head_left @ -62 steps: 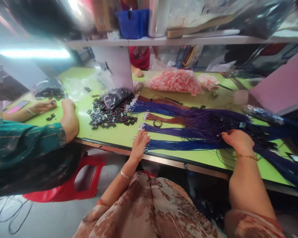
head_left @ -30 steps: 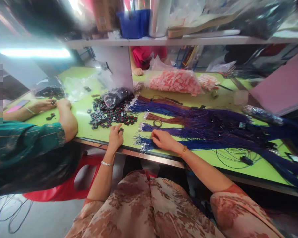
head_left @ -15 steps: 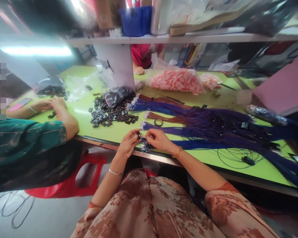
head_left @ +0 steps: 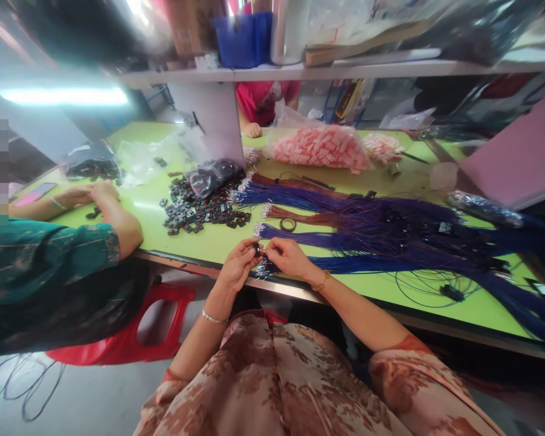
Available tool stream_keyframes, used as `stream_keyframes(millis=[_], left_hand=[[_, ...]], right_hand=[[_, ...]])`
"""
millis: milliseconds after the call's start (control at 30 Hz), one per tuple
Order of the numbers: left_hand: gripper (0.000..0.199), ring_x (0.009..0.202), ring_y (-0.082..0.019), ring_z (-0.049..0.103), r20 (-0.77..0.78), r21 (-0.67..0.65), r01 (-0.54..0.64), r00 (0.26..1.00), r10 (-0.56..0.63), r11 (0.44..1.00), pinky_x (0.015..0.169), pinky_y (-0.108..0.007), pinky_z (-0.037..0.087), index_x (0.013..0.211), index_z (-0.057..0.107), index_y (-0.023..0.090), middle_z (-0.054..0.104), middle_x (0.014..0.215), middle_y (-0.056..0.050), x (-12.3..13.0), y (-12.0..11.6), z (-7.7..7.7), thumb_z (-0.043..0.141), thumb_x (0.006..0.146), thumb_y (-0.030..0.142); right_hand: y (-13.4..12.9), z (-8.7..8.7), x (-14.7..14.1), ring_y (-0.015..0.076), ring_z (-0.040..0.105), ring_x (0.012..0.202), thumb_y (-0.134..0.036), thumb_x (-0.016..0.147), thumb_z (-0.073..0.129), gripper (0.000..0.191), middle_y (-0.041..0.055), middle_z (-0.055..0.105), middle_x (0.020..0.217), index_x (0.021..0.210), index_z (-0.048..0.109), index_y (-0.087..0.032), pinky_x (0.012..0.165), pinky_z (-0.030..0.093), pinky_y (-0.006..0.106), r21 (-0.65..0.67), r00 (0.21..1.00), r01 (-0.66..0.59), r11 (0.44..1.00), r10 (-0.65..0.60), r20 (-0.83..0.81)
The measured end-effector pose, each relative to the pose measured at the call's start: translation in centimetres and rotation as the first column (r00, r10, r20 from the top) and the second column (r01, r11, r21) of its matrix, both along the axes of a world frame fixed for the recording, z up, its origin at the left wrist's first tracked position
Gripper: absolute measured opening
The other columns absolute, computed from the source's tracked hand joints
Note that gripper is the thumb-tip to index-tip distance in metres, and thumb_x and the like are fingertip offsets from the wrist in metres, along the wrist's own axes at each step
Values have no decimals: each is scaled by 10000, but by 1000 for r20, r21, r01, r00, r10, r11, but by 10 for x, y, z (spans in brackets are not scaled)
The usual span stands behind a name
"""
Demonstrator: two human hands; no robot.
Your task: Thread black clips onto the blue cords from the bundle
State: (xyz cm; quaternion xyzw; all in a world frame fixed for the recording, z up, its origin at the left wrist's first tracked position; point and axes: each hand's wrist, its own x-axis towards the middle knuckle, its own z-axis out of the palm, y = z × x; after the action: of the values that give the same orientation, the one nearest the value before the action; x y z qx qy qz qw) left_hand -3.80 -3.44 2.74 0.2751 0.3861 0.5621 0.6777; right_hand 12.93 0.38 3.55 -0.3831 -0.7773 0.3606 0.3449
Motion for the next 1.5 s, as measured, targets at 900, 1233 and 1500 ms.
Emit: stream_keyframes(millis=[900,1233,1500], left_hand=[[418,635,-90,607,-292,24,-129,948,130,991,641,-257,549,859,593,139,594,739,16,11,-3,-8,829,543,277],[410,662,-94,610,-304,21,-118,945,119,993,670,-269,547,865,589,139,607,738,6,8,-3,-8,821,557,278],[431,691,-123,639,-283,4,-97,955,95,995,676,-282,550,880,594,143,623,744,-7,11,3,-6,827,557,307]], right_hand=[[-4,-6,1,94,410,536,-163,816,494,127,-14,545,600,707,560,-163,539,262,224,126,982,-96,987,73,174],[34,12,34,158,573,790,-249,900,440,229,68,664,874,876,652,-168,684,369,245,198,893,26,980,-112,435],[65,-1,61,214,586,887,-244,900,423,257,113,637,1008,953,668,-185,701,383,275,229,555,58,972,-222,801]])
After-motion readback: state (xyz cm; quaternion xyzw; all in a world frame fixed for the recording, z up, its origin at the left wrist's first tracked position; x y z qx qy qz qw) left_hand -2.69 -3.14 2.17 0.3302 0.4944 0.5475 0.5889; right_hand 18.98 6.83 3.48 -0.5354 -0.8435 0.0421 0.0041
